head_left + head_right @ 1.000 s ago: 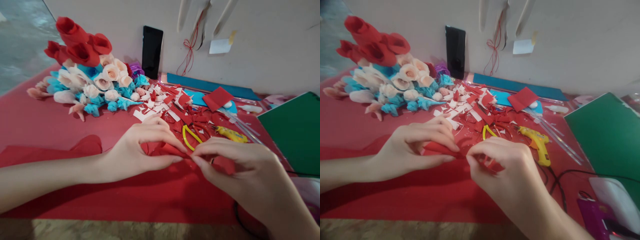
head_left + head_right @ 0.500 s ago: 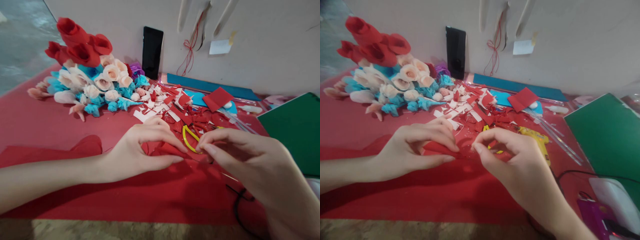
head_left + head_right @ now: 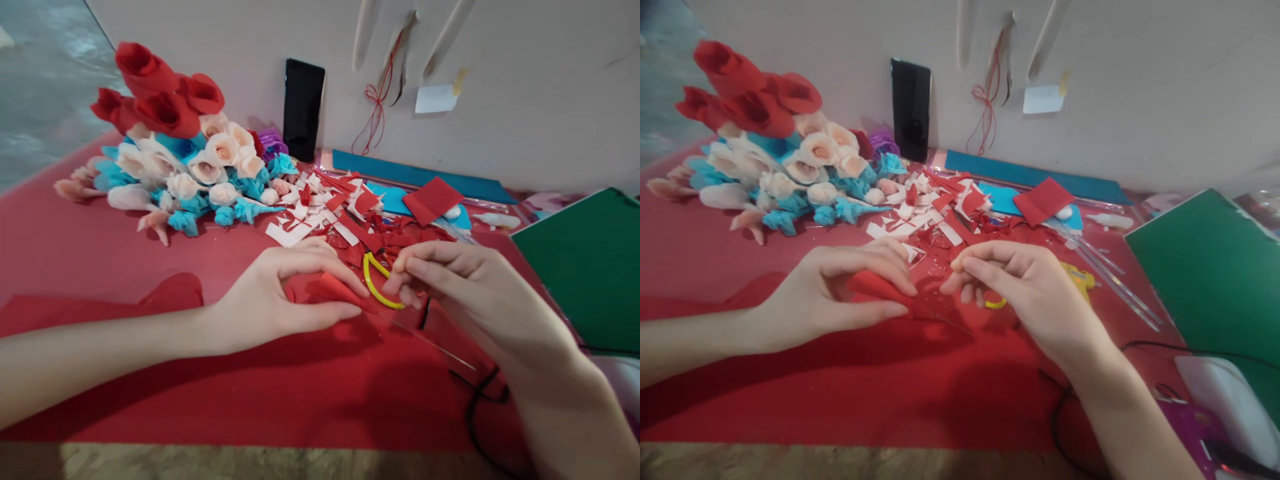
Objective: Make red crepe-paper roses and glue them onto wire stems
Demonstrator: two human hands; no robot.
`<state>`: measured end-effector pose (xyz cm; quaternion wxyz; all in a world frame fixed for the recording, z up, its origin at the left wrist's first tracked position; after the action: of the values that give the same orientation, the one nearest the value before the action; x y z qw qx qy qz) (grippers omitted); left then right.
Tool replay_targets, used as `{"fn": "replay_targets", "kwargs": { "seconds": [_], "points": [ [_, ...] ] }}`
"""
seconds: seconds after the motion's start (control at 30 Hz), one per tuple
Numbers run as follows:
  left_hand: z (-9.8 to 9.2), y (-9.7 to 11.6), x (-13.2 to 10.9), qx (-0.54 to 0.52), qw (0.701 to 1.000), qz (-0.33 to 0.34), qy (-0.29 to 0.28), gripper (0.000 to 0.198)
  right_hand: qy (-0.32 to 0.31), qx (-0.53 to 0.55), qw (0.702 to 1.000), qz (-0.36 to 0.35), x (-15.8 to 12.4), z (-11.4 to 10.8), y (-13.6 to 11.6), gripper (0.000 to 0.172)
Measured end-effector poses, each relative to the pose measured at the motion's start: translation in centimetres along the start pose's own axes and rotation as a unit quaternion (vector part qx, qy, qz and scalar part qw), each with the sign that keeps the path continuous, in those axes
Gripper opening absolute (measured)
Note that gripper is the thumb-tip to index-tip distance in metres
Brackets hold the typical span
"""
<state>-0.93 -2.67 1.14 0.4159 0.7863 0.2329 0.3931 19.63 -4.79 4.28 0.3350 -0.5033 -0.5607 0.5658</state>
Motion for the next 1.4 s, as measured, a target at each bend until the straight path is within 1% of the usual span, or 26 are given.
{"fn": "replay_targets", "kwargs": {
  "seconds": [0.1,0.2,0.37,0.47,0.53,0.6,0.67,0.73,0.8,0.87,0.9,0.97,1.0,1.1,1.17,1.23,1.27,1.33,1.4],
  "points": [
    [-0.1,-0.2,0.2,0.003,1.000,-0.021,0.006,0.013,-0.009,0.008,1.000,-0.005,0.2,0.3,0.4,0.014],
    [-0.3,-0.6,0.5,-0.007,0.999,-0.054,0.005,0.011,-0.036,-0.002,0.999,0.014,0.4,0.6,0.9,0.020],
    [-0.6,-1.3,1.0,-0.064,0.986,-0.152,-0.007,0.010,-0.142,0.031,0.987,0.068,0.8,0.9,1.8,0.029],
    [-0.6,-1.7,1.2,-0.075,0.984,-0.160,0.003,0.010,-0.191,0.021,0.976,0.099,1.0,1.3,2.2,0.032],
    [-0.5,-1.7,1.2,-0.066,0.985,-0.157,0.009,0.009,-0.214,0.022,0.968,0.127,1.1,1.7,2.5,0.030],
    [-0.5,-1.7,1.2,-0.047,0.987,-0.155,0.013,0.011,-0.226,0.031,0.960,0.161,1.2,2.1,2.7,0.026],
    [-0.4,-1.6,1.1,-0.025,0.987,-0.157,0.015,0.016,-0.233,0.045,0.953,0.188,1.3,2.5,3.0,0.029],
    [-0.2,-1.5,1.0,0.002,0.986,-0.166,0.021,0.022,-0.241,0.063,0.948,0.199,1.3,2.8,3.2,0.031],
    [-0.1,-1.6,0.9,0.022,0.984,-0.172,0.045,0.029,-0.248,0.064,0.947,0.195,1.3,3.0,3.4,0.032],
    [0.0,-1.7,0.8,0.009,0.984,-0.169,0.057,0.029,-0.241,0.060,0.952,0.180,1.2,3.1,3.5,0.035],
    [0.0,-1.8,0.8,-0.006,0.985,-0.162,0.055,0.027,-0.228,0.063,0.957,0.171,1.2,3.2,3.6,0.037],
    [0.0,-1.8,0.8,-0.016,0.989,-0.146,0.035,0.019,-0.180,0.088,0.969,0.148,1.3,3.1,3.6,0.039],
    [0.0,-1.8,0.8,-0.004,0.990,-0.140,0.018,0.018,-0.153,0.107,0.973,0.135,1.4,3.1,3.7,0.038],
    [-0.1,-1.6,0.8,0.071,0.990,-0.113,-0.043,0.032,-0.099,0.159,0.977,0.098,1.5,3.2,3.9,0.035],
    [-0.1,-1.6,0.7,0.133,0.986,-0.074,-0.074,0.035,-0.087,0.165,0.979,0.089,1.6,3.3,4.1,0.040],
    [-0.1,-1.6,0.5,0.210,0.975,-0.032,-0.069,0.037,-0.078,0.149,0.982,0.091,1.5,3.5,4.2,0.047],
    [0.0,-1.7,0.5,0.245,0.967,-0.018,-0.065,0.038,-0.074,0.140,0.983,0.096,1.5,3.5,4.2,0.048],
    [0.0,-1.9,0.4,0.285,0.957,0.001,-0.062,0.039,-0.071,0.137,0.982,0.106,1.5,3.6,4.2,0.043],
    [0.1,-2.0,0.4,0.280,0.957,0.005,-0.073,0.038,-0.072,0.145,0.980,0.113,1.6,3.5,4.1,0.037]
  ]
}}
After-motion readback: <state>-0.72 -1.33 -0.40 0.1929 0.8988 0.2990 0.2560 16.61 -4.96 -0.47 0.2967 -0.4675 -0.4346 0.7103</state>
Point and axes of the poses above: each hand's wrist, its own x-axis towards the middle knuckle, its own z-axis out of the palm, y = z × x, the point moved 1 cm from there along x, towards the middle knuckle, and after that the axes turned 2 degrees about z, right-handed, at the moved point
